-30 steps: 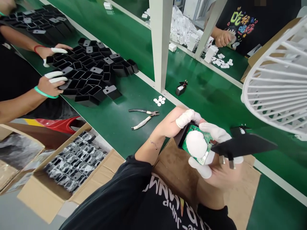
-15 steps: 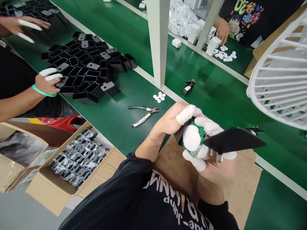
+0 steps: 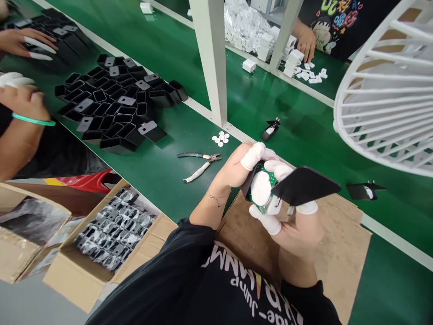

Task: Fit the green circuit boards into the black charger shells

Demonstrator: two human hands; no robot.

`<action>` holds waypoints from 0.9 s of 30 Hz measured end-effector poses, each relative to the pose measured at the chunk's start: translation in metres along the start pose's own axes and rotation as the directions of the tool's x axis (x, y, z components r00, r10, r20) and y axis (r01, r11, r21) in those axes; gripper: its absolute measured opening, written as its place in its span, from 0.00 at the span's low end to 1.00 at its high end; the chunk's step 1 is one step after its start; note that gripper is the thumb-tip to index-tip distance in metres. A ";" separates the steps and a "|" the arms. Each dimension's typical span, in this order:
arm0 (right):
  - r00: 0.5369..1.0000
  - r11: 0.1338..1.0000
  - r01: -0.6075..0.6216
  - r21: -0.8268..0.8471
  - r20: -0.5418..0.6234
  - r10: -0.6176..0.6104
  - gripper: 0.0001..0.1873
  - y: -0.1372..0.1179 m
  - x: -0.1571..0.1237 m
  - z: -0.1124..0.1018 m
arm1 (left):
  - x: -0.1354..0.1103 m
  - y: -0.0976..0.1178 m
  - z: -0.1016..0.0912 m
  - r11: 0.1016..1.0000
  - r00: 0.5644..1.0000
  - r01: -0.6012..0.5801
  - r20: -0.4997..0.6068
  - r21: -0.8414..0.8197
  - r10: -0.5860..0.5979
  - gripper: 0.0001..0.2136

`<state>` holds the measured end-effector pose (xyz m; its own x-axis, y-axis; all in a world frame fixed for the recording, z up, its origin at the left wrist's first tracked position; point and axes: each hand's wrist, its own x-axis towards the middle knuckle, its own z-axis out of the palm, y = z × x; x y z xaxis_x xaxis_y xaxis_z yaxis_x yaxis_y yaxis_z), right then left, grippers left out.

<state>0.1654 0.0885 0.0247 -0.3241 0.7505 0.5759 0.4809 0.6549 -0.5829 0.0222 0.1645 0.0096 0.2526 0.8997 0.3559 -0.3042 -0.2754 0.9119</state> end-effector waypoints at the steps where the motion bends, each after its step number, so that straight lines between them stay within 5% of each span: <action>1: 1.000 1.000 0.010 -0.001 -0.028 -0.010 0.40 -0.001 0.001 0.000 | 0.001 0.000 0.000 1.000 1.000 0.007 0.006 -0.008 -0.007 0.28; 11: 0.994 0.999 0.029 0.012 -0.109 -0.028 0.42 -0.002 0.004 0.001 | 0.005 0.002 -0.003 0.993 0.997 0.080 -0.011 0.082 -0.080 0.30; 27: 0.991 0.998 0.058 -0.039 -0.118 -0.062 0.43 -0.002 0.005 0.003 | 0.006 -0.001 -0.004 0.999 0.999 0.005 0.052 0.041 -0.007 0.28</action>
<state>0.1606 0.0911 0.0271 -0.2546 0.6926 0.6749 0.4928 0.6934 -0.5257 0.0200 0.1716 0.0097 0.3023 0.8827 0.3599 -0.2654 -0.2847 0.9211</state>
